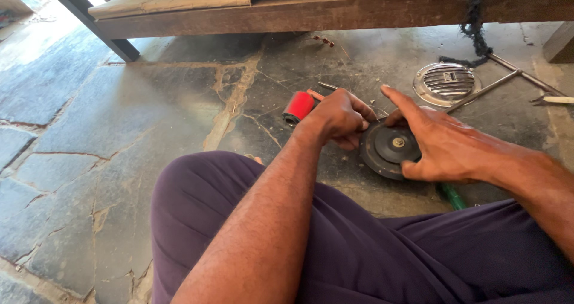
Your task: The person sits on the floor and assembles a circular mechanical component, likely a speaker or motor housing. They use a screwdriver to tighten screws, attach a gasket, and fit a cover plate onto the main body.
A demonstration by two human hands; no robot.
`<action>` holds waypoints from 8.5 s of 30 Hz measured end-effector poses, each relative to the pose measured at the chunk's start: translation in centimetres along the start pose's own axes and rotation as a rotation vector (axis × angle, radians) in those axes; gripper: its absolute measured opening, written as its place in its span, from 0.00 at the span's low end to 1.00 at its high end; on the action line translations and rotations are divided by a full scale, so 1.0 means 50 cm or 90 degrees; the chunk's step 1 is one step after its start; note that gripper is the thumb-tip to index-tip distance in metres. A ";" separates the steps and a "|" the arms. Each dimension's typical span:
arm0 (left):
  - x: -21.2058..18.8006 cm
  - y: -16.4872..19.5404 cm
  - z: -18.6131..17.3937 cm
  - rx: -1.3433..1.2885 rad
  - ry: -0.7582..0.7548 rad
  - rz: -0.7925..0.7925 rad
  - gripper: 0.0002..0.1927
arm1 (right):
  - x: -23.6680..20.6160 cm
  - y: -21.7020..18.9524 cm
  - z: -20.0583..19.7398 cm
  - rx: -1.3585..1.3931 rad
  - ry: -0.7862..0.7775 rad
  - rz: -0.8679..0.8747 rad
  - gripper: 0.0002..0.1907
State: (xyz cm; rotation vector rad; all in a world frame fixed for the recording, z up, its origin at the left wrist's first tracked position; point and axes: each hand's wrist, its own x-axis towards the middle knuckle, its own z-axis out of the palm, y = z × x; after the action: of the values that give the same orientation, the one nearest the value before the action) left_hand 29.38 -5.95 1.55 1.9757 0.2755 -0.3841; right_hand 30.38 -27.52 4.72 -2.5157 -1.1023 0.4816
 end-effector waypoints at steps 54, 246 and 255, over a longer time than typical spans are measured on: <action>-0.019 0.002 -0.013 -0.094 -0.074 -0.083 0.22 | 0.004 0.004 0.010 0.000 -0.008 0.172 0.56; 0.012 -0.032 0.004 -0.033 -0.009 0.061 0.15 | 0.044 0.152 0.063 0.369 0.132 0.399 0.15; 0.011 -0.029 -0.006 0.027 0.041 0.147 0.13 | 0.046 0.147 0.072 0.380 0.195 0.360 0.15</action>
State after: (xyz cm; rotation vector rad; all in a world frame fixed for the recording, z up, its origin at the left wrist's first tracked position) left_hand 29.39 -5.08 0.25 2.0373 0.0783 -0.1779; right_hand 34.91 -29.83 -2.11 -2.2114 -0.0842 0.4572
